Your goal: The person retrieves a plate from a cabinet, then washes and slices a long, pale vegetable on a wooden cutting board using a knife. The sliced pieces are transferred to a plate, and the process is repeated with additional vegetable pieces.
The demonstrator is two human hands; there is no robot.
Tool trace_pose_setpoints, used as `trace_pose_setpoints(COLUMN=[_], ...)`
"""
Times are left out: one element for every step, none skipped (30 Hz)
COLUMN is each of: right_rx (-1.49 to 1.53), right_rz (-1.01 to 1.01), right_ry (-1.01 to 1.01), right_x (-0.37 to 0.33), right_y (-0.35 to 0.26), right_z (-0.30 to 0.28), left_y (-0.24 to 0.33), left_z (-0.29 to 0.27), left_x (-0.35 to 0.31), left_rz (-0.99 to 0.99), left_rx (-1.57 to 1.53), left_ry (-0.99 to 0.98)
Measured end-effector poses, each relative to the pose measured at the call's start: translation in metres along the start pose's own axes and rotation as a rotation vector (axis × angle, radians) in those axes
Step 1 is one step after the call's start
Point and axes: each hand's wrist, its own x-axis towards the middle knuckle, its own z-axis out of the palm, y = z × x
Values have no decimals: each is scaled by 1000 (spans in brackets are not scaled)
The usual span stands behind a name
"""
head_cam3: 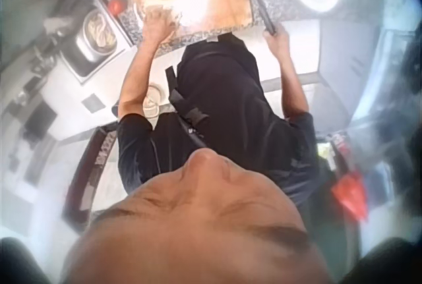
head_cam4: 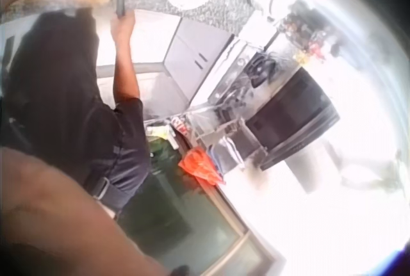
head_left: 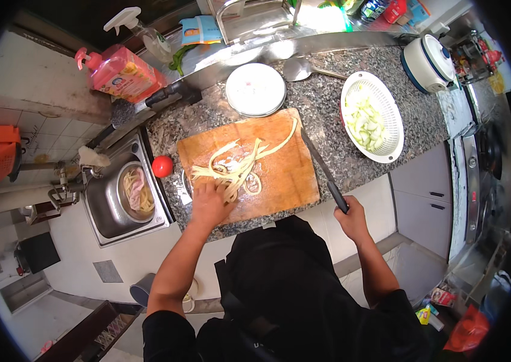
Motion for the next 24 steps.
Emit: trace_pose_setpoints(right_rx=[18,47,76,103,101,110,123,135,146,144,142,139,156,172,189,194,199,205,201,198,194,197,201,204], right_rz=[30,42,53,65,80,80,82,84,74,70,65,60,69,78,86,87,87,87,50,14,-23,-17,-7,2], right_ry=[-11,-7,-3,11,3,-3,-5,-6,-6,1,8,15,18,22,26,25,23,22,25,28,31,36,31,25], right_x=[-4,-7,-11,-15,-16,-17,-18,-19,-22,-25,-26,-27,-27,-28,-28,-28,-28,-27,-27,-27,-26,-25,-26,-26], right_y=[-1,0,0,1,1,-1,-2,-3,-3,1,8,12,13,13,14,15,15,17,19,21,23,22,20,18], right_z=[2,5,9,10,12,14,15,15,15,15,15,15,14,15,15,14,13,12,10,8,7,4,1,0], left_y=[4,13,25,36,41,42,43,43,45,44,40,37,36,39,44,48,49,48,53,56,60,66,76,85], left_z=[9,14,17,25,32,38,40,41,42,40,36,33,29,26,21,19,23,32,33,33,33,29,23,22], left_x=[7,17,28,43,55,61,65,69,72,73,73,74,78,79,80,82,85,88,93,96,99,105,113,123], left_rz=[5,13,-16,-30,-62,-93,-123,-153,-183,-163,-143,-123,-112,-95,-77,-60,-78,-95,-109,-100,-92,-78,-12,23], left_rx=[-43,-91,-108,-82,-49,-17,-68,-119,-170,-193,-216,-240,-255,-210,-165,-121,-103,-85,-73,-107,-141,-177,-206,-202], left_ry=[53,104,143,110,79,49,42,35,27,55,82,109,67,42,17,-6,-4,-2,0,54,108,164,244,236])
